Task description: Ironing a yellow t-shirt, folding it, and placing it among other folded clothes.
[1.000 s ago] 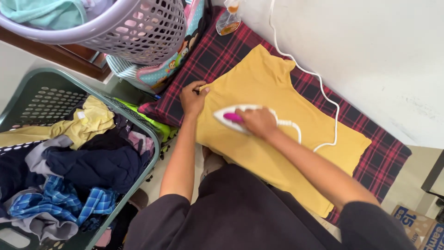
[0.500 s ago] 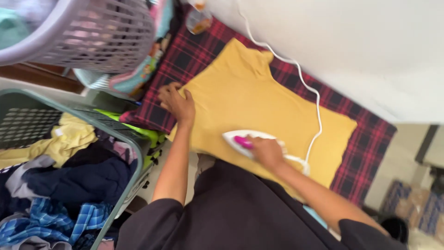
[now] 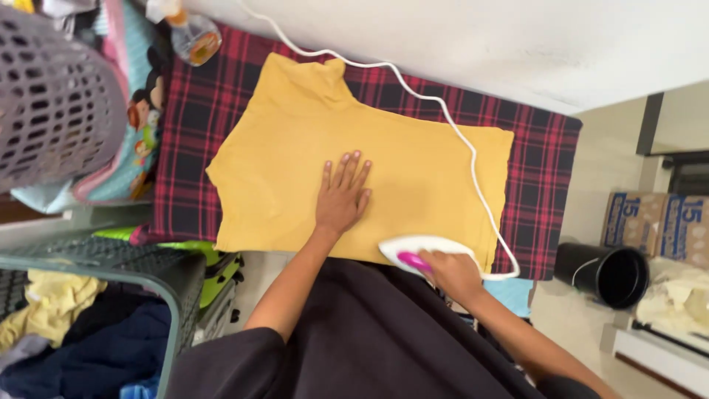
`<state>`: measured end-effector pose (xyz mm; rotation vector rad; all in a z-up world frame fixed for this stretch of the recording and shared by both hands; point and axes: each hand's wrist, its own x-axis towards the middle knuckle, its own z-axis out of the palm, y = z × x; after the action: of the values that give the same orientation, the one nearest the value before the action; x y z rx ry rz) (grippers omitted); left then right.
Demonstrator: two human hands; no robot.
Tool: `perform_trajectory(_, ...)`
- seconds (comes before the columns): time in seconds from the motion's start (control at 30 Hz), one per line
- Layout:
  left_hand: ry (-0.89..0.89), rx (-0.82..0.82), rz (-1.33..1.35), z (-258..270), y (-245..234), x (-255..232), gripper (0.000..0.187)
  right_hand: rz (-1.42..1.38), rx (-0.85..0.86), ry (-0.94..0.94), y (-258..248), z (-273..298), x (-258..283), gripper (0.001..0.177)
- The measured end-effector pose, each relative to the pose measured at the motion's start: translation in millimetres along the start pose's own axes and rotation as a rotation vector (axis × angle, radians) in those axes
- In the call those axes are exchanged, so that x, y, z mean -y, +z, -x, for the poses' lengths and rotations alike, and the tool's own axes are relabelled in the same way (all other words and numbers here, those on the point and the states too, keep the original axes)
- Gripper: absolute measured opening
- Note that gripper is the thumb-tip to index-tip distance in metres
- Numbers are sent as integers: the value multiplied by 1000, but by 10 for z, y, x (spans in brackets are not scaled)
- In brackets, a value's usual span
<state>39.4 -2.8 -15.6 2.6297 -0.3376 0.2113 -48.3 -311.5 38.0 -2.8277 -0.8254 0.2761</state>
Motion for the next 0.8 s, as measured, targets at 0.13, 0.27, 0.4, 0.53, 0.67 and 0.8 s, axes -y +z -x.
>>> perform_trajectory(0.13, 9, -31, -75, -28, 6, -28, 61, 375, 382, 282, -214, 65, -964, 41)
perform_trajectory(0.27, 18, -16, -87, -40, -20, -62, 61, 164, -58, 633, -627, -454, -1757, 48)
perform_trajectory(0.4, 31, -21, -104, -77, 0, -67, 61, 144, 49, 601, -718, -1118, -1778, 50)
perform_trajectory(0.53, 39, -12, -106, -132, -4, -88, 58, 50, -87, 319, -225, -1451, -1164, 49)
perform_trajectory(0.67, 39, -1, -100, -120, -7, -108, 58, 69, -69, 408, -336, -1711, -1455, 47)
perform_trajectory(0.8, 10, 37, -105, -169, -33, -93, 59, 199, -68, 603, -781, -1641, -2211, 61)
